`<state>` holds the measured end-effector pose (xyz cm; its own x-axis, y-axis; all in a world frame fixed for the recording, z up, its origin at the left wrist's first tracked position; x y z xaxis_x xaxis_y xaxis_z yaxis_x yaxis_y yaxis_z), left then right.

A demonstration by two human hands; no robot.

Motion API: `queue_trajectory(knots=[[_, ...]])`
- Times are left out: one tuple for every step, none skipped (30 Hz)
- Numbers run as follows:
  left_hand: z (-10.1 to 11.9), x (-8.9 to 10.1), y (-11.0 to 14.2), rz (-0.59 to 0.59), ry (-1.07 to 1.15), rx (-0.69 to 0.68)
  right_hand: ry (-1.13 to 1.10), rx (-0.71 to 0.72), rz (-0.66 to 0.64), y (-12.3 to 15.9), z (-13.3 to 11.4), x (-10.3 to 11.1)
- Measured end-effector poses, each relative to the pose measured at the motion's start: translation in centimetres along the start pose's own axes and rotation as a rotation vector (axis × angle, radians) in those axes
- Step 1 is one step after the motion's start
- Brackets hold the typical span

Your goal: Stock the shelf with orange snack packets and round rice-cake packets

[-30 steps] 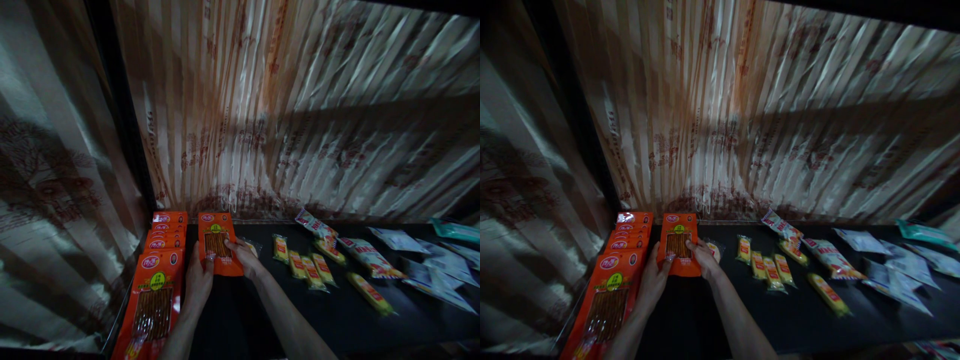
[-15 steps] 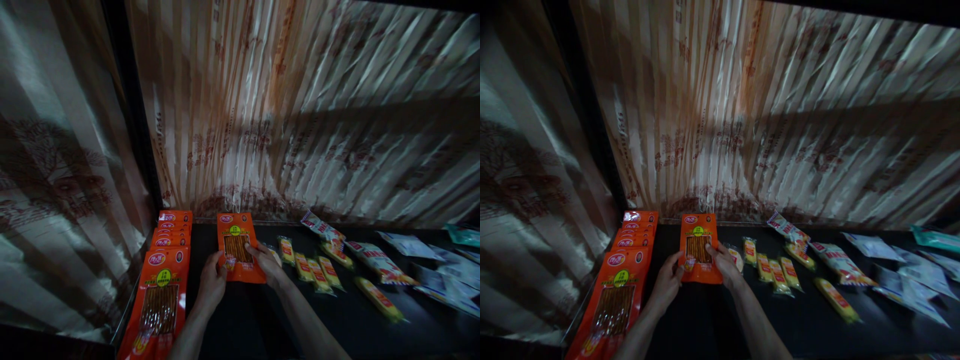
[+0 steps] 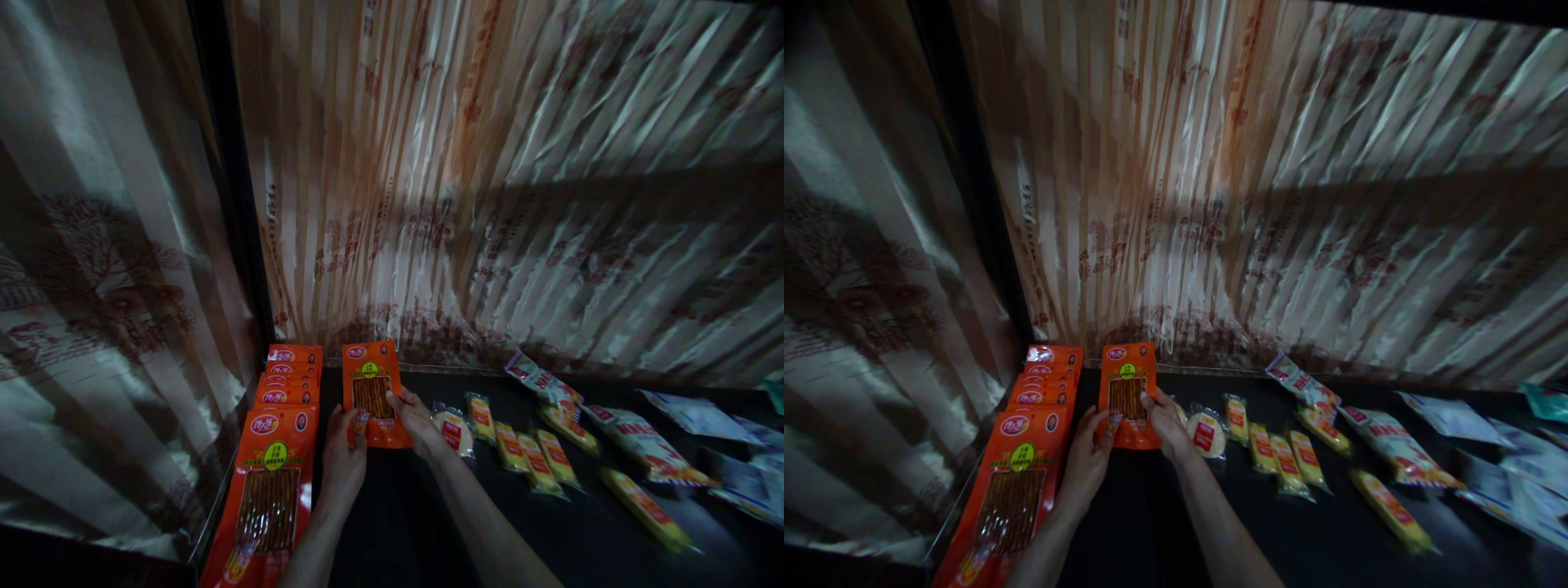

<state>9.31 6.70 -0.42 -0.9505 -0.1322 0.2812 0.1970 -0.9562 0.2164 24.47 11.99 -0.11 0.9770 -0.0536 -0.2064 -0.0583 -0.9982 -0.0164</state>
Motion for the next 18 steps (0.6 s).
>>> queue_trajectory(knots=[[-0.1, 0.0, 0.0, 0.003, -0.006, 0.007, 0.009, 0.008, 0.0, -0.1, 0.0, -0.1], [-0.1, 0.0, 0.0, 0.004, -0.012, 0.013, 0.016, 0.014, -0.005, -0.2, 0.1, -0.2], [-0.2, 0.0, 0.0, 0.003, -0.017, 0.016, 0.022, 0.019, -0.011, -0.3, 0.1, -0.4], [-0.2, 0.0, 0.0, 0.001, -0.019, 0.018, 0.031, 0.024, -0.018, -0.4, 0.2, -0.5], [-0.2, 0.0, 0.0, 0.0, -0.018, 0.02, 0.039, 0.028, -0.02, -0.5, 0.2, -0.7], [-0.3, 0.0, -0.1, 0.001, -0.014, 0.019, 0.048, 0.029, -0.018, -0.6, 0.3, -0.8], [-0.3, 0.0, -0.1, 0.004, -0.009, 0.017, 0.055, 0.027, -0.012, -0.7, 0.4, -0.9], [-0.4, 0.0, -0.1, 0.01, -0.004, 0.013, 0.059, 0.024, -0.004, -0.8, 0.6, -0.9], [-0.4, 0.1, -0.2, 0.016, 0.001, 0.007, 0.061, 0.023, 0.004, -1.0, 0.7, -1.0], [-0.5, 0.1, -0.2, 0.023, 0.006, 0.0, 0.063, 0.018, 0.007, -1.1, 0.9, -1.1], [-0.5, 0.1, -0.2, 0.031, 0.012, -0.007, 0.064, 0.014, 0.007, -1.3, 1.1, -1.3], [-0.6, 0.1, -0.3, 0.038, 0.018, -0.014, 0.065, 0.01, 0.004, -1.4, 1.2, -1.4], [-0.7, 0.1, -0.3, 0.043, 0.023, -0.022, 0.065, 0.006, 0.005, -1.6, 1.4, -1.6], [-0.7, 0.1, -0.4, 0.05, 0.024, -0.03, 0.062, 0.001, 0.006, -1.7, 1.5, -1.8], [-0.8, 0.1, -0.4, 0.057, 0.023, -0.036, 0.056, -0.002, 0.009, -1.9, 1.7, -1.9], [-0.8, 0.1, -0.4, 0.063, 0.018, -0.039, 0.047, -0.004, 0.014, -1.9, 1.7, -2.0], [-0.9, 0.1, -0.5, 0.066, 0.011, -0.039, 0.035, -0.005, 0.019, -2.0, 1.8, -2.1], [-0.9, 0.1, -0.5, 0.067, 0.006, -0.036, 0.023, -0.006, 0.022, -2.1, 1.8, -2.2]])
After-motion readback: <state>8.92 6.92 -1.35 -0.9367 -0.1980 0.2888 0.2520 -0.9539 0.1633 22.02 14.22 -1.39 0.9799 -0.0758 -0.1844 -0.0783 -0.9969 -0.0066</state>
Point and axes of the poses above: each hand's wrist, its own y-axis away from the middle knuckle, its own x-axis out of the back of the hand, z = x × y, the point moved 6 cm from there along -y, towards the middle knuckle, and after that the axes turned 12 degrees about x, right-handed, at the moved point
